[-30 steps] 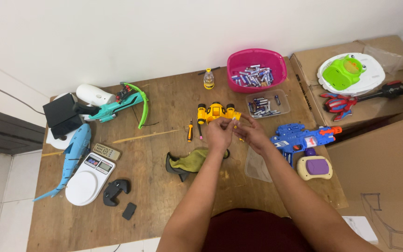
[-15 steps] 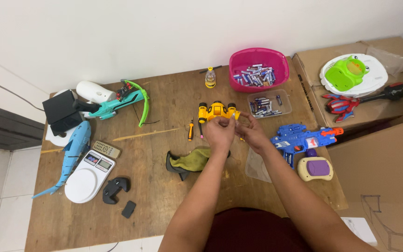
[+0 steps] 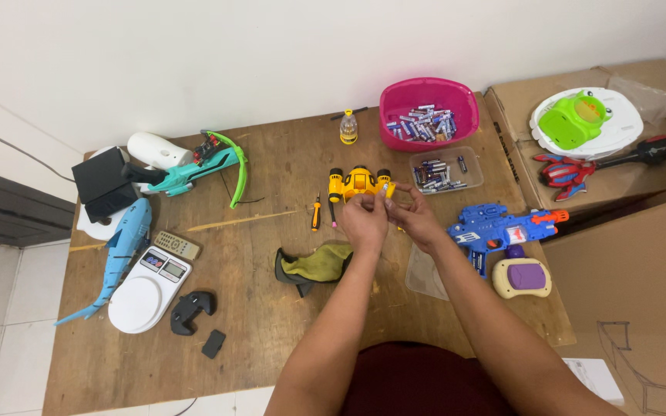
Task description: The person picks up batteries from a pink container and wipes each one with a cloth. They handle the batteries one at a time, wiping them and placing them back into the container. The person also briefly handles a yellow toy drill and a green cloth.
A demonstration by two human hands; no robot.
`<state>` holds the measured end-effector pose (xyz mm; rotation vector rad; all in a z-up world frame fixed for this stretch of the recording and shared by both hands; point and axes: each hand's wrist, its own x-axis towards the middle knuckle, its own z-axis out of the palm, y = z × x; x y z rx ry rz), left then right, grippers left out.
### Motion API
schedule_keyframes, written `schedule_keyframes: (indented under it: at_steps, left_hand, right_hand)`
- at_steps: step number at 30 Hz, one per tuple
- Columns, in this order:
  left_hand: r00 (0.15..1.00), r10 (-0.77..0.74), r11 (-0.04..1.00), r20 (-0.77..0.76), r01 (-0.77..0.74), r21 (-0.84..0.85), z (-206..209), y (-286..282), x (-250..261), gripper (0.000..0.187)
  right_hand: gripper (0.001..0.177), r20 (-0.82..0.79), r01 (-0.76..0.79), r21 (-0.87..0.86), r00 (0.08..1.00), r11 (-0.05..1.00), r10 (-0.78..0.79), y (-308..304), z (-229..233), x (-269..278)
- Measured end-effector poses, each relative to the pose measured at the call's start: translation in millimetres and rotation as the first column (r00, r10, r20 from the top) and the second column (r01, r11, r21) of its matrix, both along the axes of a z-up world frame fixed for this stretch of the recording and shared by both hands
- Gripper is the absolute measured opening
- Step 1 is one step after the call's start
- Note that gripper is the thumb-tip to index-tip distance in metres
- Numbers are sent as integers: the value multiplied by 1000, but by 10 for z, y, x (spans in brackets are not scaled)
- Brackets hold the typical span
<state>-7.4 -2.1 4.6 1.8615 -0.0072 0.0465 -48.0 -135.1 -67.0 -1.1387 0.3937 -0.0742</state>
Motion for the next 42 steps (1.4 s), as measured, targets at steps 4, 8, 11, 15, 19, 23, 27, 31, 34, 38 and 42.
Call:
schedule_keyframes:
  at_steps: [4, 8, 11, 15, 19, 23, 27, 31, 34, 38, 42]
  left_hand:
    - [1000, -4, 997, 7, 4, -73, -46, -17, -12, 27]
    - [997, -10, 998, 75, 15, -65, -68, 8, -26, 25]
    - [1000, 10, 993, -16, -12, -114, -91, 43, -36, 32]
    - [997, -28, 999, -67, 24, -48, -160, 66, 31, 31]
    - [995, -81, 997, -64, 81, -6, -332, 61, 113, 27]
    - [979, -117, 974, -164, 81, -212, -629, 18, 117, 29]
    - [923, -138, 971, -360, 54, -234, -961, 15, 126, 32]
    - [949, -142, 989, -280, 122, -87, -1288, 30, 88, 30]
    - [925, -175, 985, -338, 164, -60, -1495, 45, 38, 32]
    - [919, -186, 983, -347, 174, -66, -1656, 22, 40, 31]
    - [928, -134, 975, -348, 185, 119, -1730, 5, 28, 33]
  right_hand:
    - [61, -27, -11, 0, 1000, 1000, 11, 14, 129, -8]
    - [64, -18, -35, -37, 999, 999, 35, 22, 238, -2]
    - [64, -46, -54, -43, 998, 998, 52, 6, 261, -19]
    - [60, -75, -56, -137, 996, 989, 46, -32, 215, -37]
    - [60, -33, -83, -45, 996, 996, 81, -44, 122, -35]
    - [62, -91, -98, -26, 991, 995, 95, -100, -15, -57]
    - [65, -132, -131, -49, 984, 990, 124, -126, -224, -57]
    - [61, -192, -144, -69, 973, 987, 129, -138, -471, -26]
    - [58, -249, -142, -88, 962, 986, 116, -105, -680, 18]
    - [54, -206, -83, -144, 977, 986, 52, -59, -1030, 94]
    - [40, -211, -30, -154, 977, 988, -4, -79, -1383, 144]
